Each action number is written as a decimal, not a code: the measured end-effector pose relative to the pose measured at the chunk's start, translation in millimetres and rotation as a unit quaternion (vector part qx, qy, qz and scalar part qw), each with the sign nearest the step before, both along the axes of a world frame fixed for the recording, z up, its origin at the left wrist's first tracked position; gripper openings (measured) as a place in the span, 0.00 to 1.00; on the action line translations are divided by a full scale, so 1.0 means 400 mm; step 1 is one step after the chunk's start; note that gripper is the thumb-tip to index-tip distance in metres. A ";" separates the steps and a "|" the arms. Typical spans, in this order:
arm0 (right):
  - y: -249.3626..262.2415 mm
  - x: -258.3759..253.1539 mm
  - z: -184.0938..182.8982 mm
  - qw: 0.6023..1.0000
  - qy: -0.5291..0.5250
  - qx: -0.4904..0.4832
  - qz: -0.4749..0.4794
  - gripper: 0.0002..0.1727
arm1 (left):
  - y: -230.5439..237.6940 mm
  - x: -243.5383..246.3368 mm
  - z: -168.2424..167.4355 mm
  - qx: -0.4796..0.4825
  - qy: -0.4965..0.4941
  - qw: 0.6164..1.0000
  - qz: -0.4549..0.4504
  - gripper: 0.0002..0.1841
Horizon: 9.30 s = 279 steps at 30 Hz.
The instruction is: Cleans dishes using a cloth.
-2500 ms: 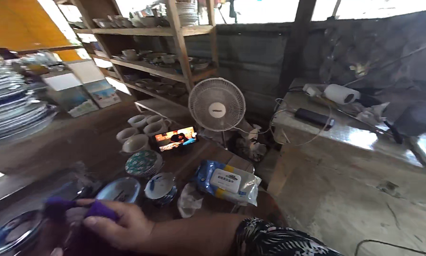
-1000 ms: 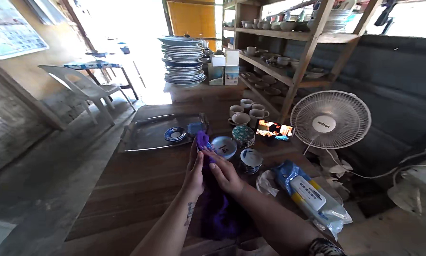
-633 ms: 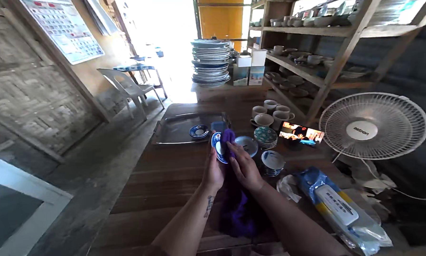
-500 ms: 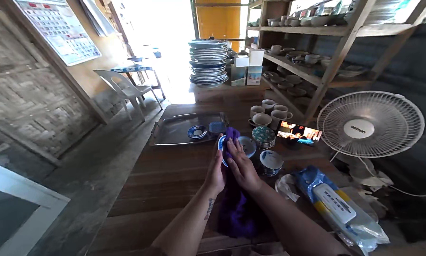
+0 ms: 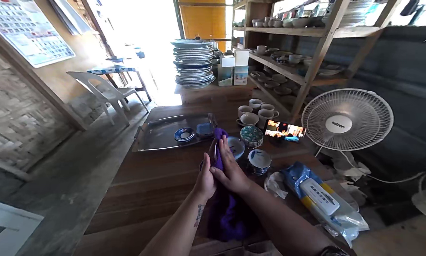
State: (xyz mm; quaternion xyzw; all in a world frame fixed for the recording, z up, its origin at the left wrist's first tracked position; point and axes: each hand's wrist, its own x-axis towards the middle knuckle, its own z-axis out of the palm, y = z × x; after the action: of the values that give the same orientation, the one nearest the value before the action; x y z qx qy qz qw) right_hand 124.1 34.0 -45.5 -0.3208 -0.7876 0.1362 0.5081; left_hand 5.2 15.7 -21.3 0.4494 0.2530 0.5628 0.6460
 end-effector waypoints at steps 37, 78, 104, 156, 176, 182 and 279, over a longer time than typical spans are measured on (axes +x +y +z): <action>0.008 -0.002 0.016 0.980 0.188 0.063 0.033 0.08 | 0.038 -0.007 -0.033 0.028 -0.003 0.998 0.049 0.36; -0.002 -0.006 0.004 0.997 0.037 0.054 0.045 0.27 | 0.054 -0.038 -0.030 0.027 0.096 0.989 0.108 0.61; 0.000 -0.011 0.003 0.999 0.023 0.002 0.023 0.30 | 0.045 -0.023 -0.001 -0.007 0.129 0.979 0.155 0.40; -0.016 -0.006 0.023 0.997 0.065 -0.011 -0.038 0.15 | 0.042 -0.022 -0.012 0.001 0.218 0.963 0.159 0.44; -0.019 -0.025 0.004 0.990 0.079 -0.053 0.107 0.20 | 0.041 -0.026 -0.015 0.064 0.154 0.956 0.240 0.36; -0.009 -0.018 0.009 0.990 -0.018 -0.074 0.118 0.22 | 0.051 -0.030 -0.010 0.067 0.141 0.951 0.268 0.31; -0.043 -0.030 0.019 0.974 -0.038 -0.018 0.224 0.39 | 0.100 -0.065 -0.053 0.088 -0.032 0.984 0.149 0.30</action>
State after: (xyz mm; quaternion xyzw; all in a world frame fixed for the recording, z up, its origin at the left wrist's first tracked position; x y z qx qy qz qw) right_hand 112.1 16.7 -37.9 -0.1504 -0.8553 0.2483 0.4291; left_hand -20.9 55.6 -42.4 0.4429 0.2458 0.6872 0.5207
